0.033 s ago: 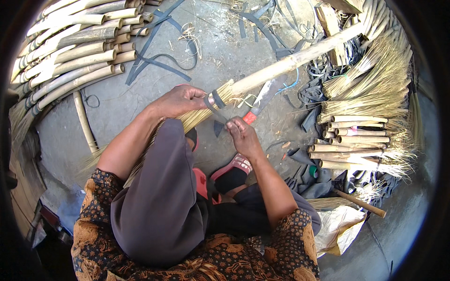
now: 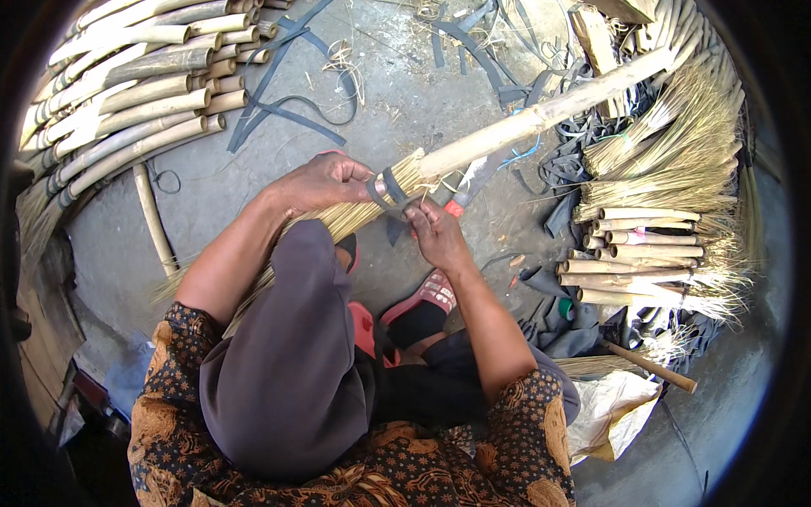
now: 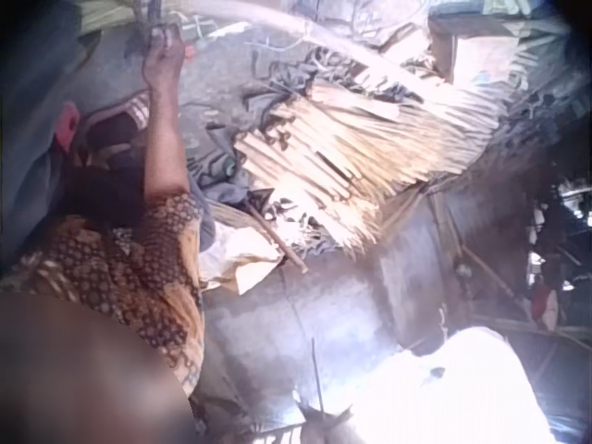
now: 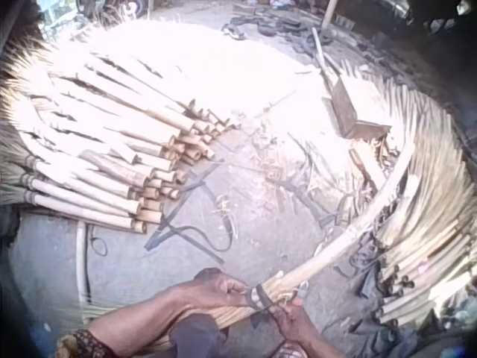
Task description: The person gathers bundles of straw, aligns them, and secures them to bamboo handles using strips of material and a knife. The finished brooms are placed in a pile nearby.
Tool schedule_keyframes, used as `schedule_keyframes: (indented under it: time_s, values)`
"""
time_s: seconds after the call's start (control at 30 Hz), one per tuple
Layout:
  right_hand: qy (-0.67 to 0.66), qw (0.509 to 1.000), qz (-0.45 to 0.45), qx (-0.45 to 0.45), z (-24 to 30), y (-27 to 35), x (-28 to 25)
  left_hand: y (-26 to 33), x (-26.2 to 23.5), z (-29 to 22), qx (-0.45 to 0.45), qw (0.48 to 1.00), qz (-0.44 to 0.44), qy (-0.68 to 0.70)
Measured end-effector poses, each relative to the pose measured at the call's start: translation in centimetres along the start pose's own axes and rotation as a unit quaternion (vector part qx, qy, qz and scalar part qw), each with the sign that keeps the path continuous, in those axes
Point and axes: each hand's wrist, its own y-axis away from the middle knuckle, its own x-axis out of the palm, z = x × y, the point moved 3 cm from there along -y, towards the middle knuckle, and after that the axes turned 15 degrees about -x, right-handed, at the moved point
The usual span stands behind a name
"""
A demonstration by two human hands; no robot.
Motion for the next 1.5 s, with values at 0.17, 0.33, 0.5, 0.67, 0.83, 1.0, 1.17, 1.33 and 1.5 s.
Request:
schedule_keyframes:
  time_s: [0.17, 0.33, 0.5, 0.67, 0.83, 1.0, 1.17, 1.33, 1.5]
  values:
    - [0.102, 0.993, 0.033, -0.050, 0.4, -5.7, 0.4, 0.7, 0.3, 0.2, -0.082, 0.974, 0.076, 0.197]
    - [0.236, 0.966, 0.096, -0.040, 4.7, -7.4, -2.3, -1.2, -0.7, 1.1, -0.097, 0.956, -0.251, -0.120]
    - [0.331, 0.924, 0.129, -0.142, 6.7, -10.6, -1.7, -1.8, 0.8, 1.8, -0.100, 0.918, -0.322, -0.211]
    - [0.421, 0.855, 0.231, -0.193, 5.6, -13.8, -0.2, -1.2, 1.0, 1.3, -0.112, 0.922, -0.300, -0.216]
    - [0.440, 0.841, 0.238, -0.205, 5.8, -13.7, -0.2, -1.5, 1.1, 0.9, -0.104, 0.912, -0.311, -0.245]
    - [0.225, 0.943, 0.240, -0.059, 4.5, -11.3, -1.0, -2.1, 0.1, 1.7, -0.103, 0.930, -0.304, -0.180]
    - [0.201, 0.964, 0.138, -0.104, 2.0, -7.4, -1.7, -2.7, -1.1, 3.5, -0.101, 0.936, -0.320, -0.109]
    - [0.093, 0.994, -0.050, -0.019, 0.6, -4.0, 5.0, -3.4, -1.4, 4.2, -0.073, 0.936, -0.341, -0.035]
    - [0.144, 0.975, -0.166, -0.023, 0.6, -3.5, 5.8, -3.7, -1.2, 3.7, -0.092, 0.946, -0.301, -0.077]
